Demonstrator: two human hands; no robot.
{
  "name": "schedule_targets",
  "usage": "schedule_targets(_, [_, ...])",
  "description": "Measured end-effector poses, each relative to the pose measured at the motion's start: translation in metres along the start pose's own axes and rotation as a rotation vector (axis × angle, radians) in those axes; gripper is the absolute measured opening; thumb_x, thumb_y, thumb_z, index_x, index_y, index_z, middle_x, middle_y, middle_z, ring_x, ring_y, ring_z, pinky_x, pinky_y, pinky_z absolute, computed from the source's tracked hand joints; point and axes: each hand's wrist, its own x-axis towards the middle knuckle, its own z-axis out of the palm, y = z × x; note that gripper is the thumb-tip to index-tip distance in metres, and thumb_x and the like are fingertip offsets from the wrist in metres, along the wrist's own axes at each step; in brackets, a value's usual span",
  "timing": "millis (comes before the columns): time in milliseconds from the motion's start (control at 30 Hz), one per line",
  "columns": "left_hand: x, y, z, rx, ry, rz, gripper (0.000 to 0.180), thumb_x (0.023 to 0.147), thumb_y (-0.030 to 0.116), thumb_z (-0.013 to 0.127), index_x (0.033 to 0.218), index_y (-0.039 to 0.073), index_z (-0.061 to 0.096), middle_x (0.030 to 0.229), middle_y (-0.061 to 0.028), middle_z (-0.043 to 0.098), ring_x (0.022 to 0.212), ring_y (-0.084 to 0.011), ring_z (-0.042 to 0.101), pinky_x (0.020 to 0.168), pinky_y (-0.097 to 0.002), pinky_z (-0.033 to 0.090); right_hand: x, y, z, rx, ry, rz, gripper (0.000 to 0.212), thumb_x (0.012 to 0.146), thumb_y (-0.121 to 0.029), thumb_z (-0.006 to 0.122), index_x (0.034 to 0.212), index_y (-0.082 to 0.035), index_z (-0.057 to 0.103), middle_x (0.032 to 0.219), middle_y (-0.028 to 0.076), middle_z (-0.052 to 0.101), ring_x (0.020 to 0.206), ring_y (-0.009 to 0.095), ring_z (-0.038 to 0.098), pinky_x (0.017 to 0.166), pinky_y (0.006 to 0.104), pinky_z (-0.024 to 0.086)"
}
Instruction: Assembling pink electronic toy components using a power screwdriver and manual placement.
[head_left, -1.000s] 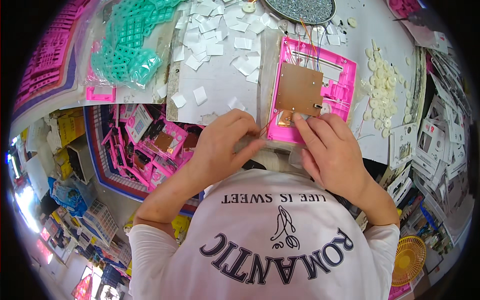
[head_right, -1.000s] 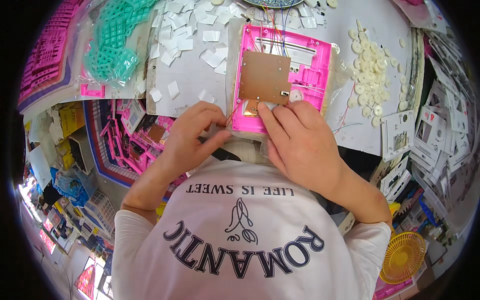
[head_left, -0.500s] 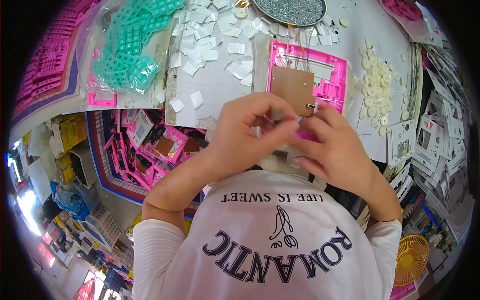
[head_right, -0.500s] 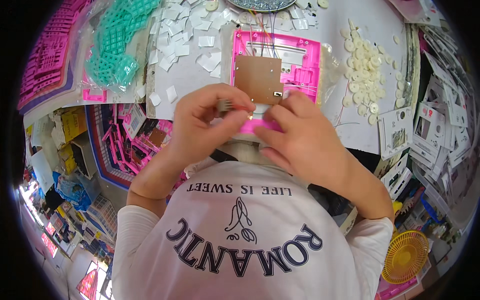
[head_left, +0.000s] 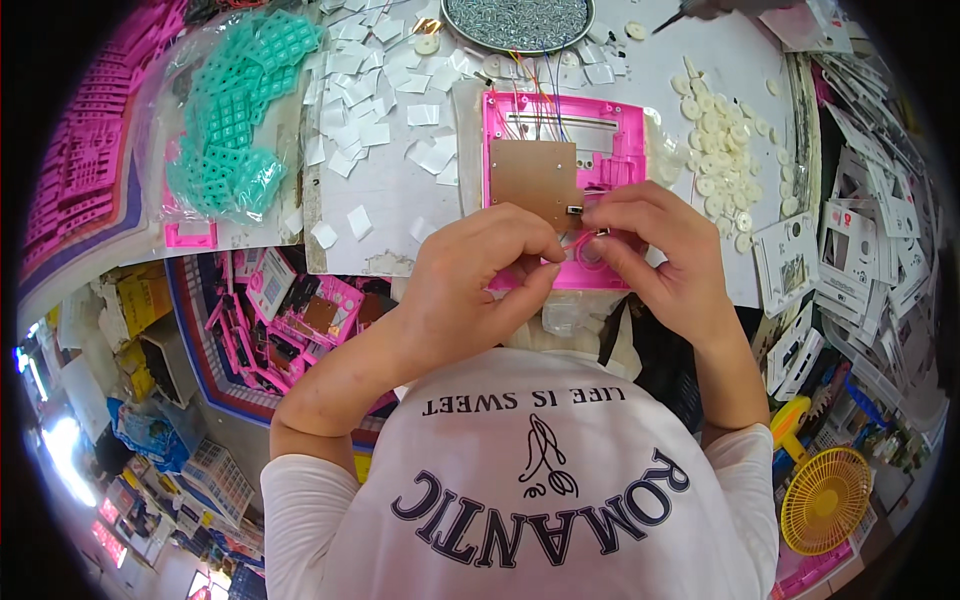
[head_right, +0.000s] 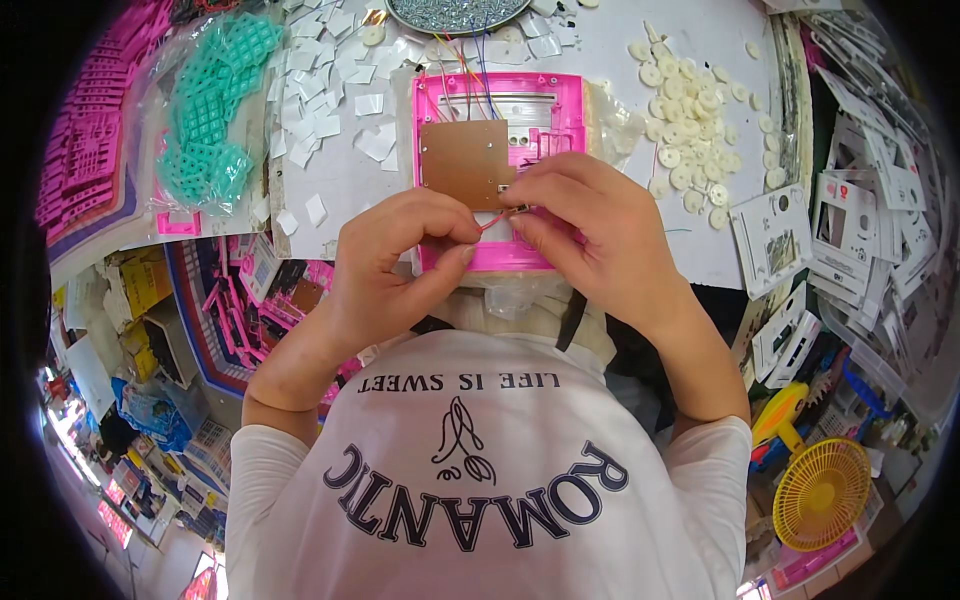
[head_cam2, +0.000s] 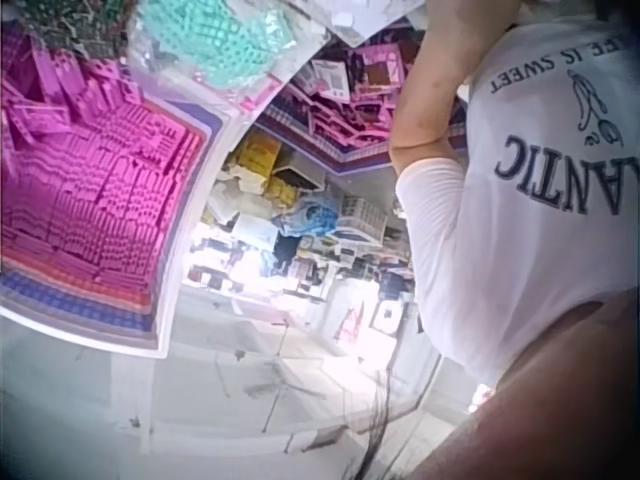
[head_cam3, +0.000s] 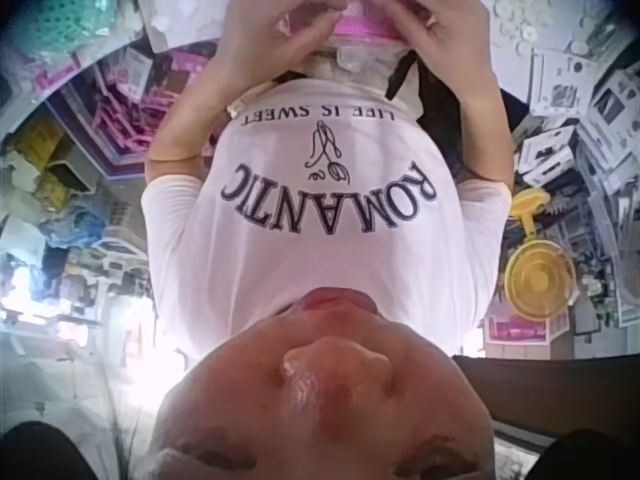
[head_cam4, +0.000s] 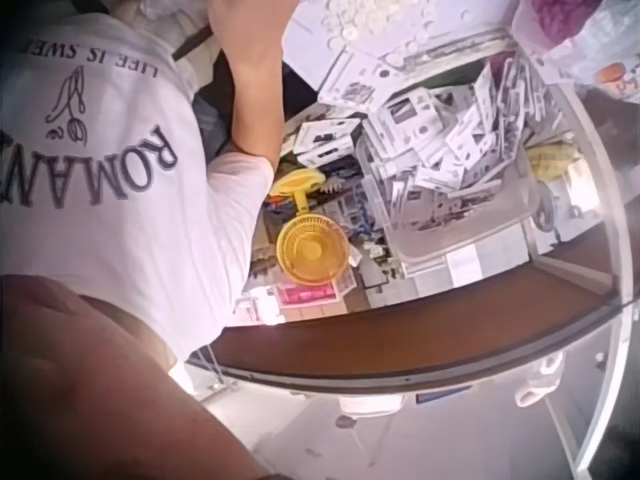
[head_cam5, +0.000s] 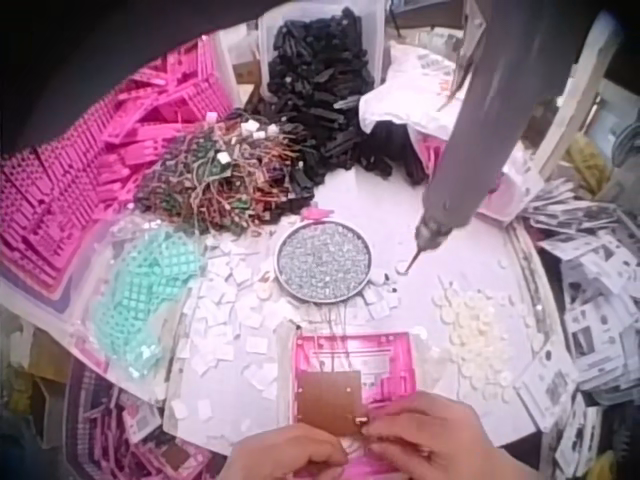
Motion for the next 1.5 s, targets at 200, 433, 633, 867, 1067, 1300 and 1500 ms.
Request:
schedule_targets(200, [-0.010, -0.006, -0.007, 0.370, 0.082, 0.190, 0.028, 0.075, 0.001, 0.078, 0.101, 0.008, 0.068, 0.106, -0.0067, 0.064, 0.086, -0.0232, 0.065, 0.074, -0.0354, 0.051, -0.012, -0.005, -0.010, -0.200, -0.032, -0.055, 0.023, 0.077, -0.005, 0.077, 0.100, -0.007, 0.075, 0.095, 0.008, 0.069, 0.082, 0.024, 0.066, 0.066, 0.0340, 0.054])
schedule_targets(433, [-0.026, -0.028, -0.021, 0.730, -0.125, 0.296, 0.031, 0.075, 0.022, 0.079, 0.102, 0.014, 0.069, 0.112, -0.0026, 0.061, 0.097, -0.0223, 0.059, 0.092, -0.0452, 0.038, -0.045, -0.015, -0.004, -0.514, -0.095, -0.147, 0.027, 0.069, -0.004, 0.081, 0.096, -0.006, 0.075, 0.091, 0.006, 0.066, 0.079, 0.024, 0.062, 0.061, 0.0333, 0.052])
schedule_targets(633, [-0.022, -0.028, -0.023, 0.734, -0.160, 0.311, 0.031, 0.075, 0.023, 0.079, 0.104, 0.015, 0.070, 0.111, -0.0009, 0.061, 0.095, -0.0199, 0.059, 0.094, -0.0448, 0.037, -0.049, 0.022, 0.000, -0.345, -0.022, -0.251, 0.029, 0.067, -0.011, 0.083, 0.096, -0.011, 0.077, 0.095, 0.002, 0.066, 0.086, 0.024, 0.058, 0.066, 0.0331, 0.051])
schedule_targets(867, [-0.024, -0.026, -0.021, 0.788, -0.185, 0.304, 0.046, 0.074, 0.020, 0.080, 0.119, 0.016, 0.072, 0.106, -0.0016, 0.059, 0.089, -0.0186, 0.059, 0.096, -0.0457, 0.032, -0.069, 0.047, 0.011, -0.268, 0.151, -0.205, 0.028, 0.071, -0.019, 0.087, 0.099, -0.021, 0.081, 0.109, -0.001, 0.065, 0.100, 0.027, 0.044, 0.085, 0.0366, 0.040])
schedule_targets(1067, [-0.023, -0.012, -0.018, 0.872, -0.233, 0.215, 0.051, 0.073, 0.021, 0.080, 0.123, 0.017, 0.070, 0.108, -0.0010, 0.060, 0.093, -0.0181, 0.057, 0.098, -0.0480, 0.031, -0.069, 0.040, 0.009, -0.487, 0.188, -0.280, 0.032, 0.071, -0.022, 0.087, 0.103, -0.024, 0.080, 0.113, 0.000, 0.064, 0.099, 0.028, 0.045, 0.084, 0.0362, 0.041])
schedule_targets(1300, [-0.014, 0.008, 0.024, 0.795, -0.247, 0.327, 0.054, 0.075, 0.037, 0.078, 0.125, 0.019, 0.068, 0.119, 0.0015, 0.061, 0.102, -0.0202, 0.056, 0.100, -0.0498, 0.031, -0.069, 0.047, 0.010, -0.374, 0.207, -0.236, 0.033, 0.072, -0.020, 0.086, 0.104, -0.024, 0.080, 0.114, 0.001, 0.065, 0.098, 0.027, 0.045, 0.084, 0.0356, 0.041])
schedule_targets(1500, [-0.013, -0.011, 0.030, 0.809, -0.340, 0.413, 0.061, 0.074, 0.040, 0.078, 0.129, 0.018, 0.065, 0.124, 0.0027, 0.061, 0.101, -0.0178, 0.057, 0.102, -0.0518, 0.032, -0.078, 0.040, 0.008, -0.376, 0.215, -0.186, 0.035, 0.069, -0.013, 0.085, 0.104, -0.018, 0.080, 0.113, 0.002, 0.065, 0.098, 0.027, 0.046, 0.083, 0.0358, 0.042])
